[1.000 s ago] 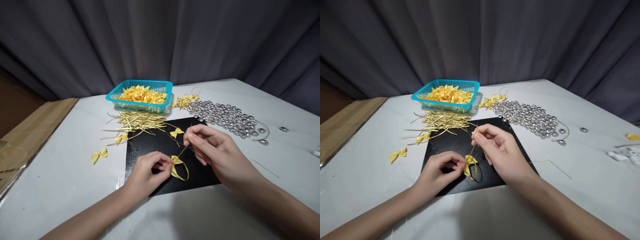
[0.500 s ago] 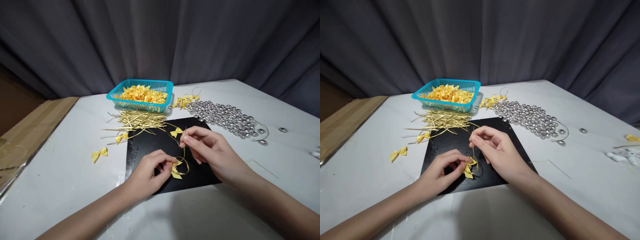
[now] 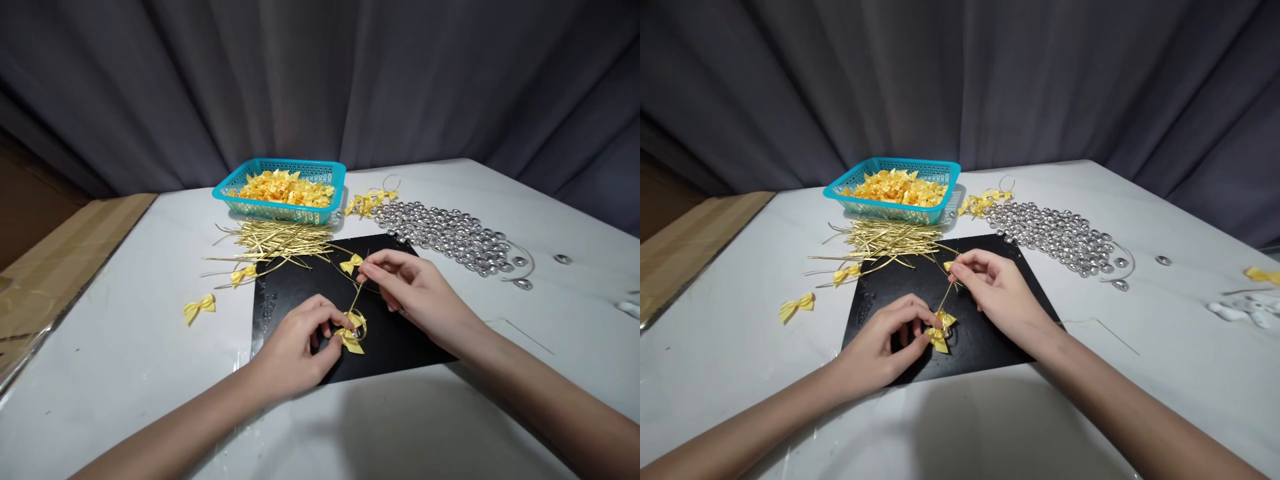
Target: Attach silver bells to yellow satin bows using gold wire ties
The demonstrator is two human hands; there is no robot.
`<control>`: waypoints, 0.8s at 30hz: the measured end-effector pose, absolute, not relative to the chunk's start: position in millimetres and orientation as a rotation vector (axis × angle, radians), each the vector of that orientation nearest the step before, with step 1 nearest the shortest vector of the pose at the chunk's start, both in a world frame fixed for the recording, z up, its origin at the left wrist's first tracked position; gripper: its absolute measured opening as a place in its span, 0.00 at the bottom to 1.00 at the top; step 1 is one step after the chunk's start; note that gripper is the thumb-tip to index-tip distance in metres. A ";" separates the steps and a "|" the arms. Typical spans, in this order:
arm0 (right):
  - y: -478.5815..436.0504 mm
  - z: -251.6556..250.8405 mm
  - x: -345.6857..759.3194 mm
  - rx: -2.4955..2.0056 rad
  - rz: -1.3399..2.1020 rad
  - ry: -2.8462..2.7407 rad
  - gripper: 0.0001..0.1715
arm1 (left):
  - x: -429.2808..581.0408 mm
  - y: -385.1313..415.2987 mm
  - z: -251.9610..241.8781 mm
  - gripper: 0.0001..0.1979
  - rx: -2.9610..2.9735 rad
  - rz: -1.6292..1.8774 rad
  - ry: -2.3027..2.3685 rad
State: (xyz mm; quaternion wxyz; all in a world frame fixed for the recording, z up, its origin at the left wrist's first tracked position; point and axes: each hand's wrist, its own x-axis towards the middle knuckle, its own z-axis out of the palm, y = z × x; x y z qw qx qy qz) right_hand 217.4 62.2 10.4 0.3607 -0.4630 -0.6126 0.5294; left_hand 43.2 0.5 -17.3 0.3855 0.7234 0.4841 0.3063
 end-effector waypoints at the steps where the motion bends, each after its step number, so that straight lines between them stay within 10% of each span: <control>1: 63.6 9.2 217.5 -1.208 1.360 -1.579 0.15 | 43.4 0.4 -16.6 0.07 1.833 0.787 1.236; 16: 80.7 19.1 231.6 -1.589 1.321 -1.900 0.10 | 41.8 0.6 -18.4 0.06 1.511 1.039 1.232; 24: 41.6 -2.4 272.8 -1.855 0.350 -2.346 0.22 | 38.3 5.5 -15.2 0.07 1.267 1.107 1.228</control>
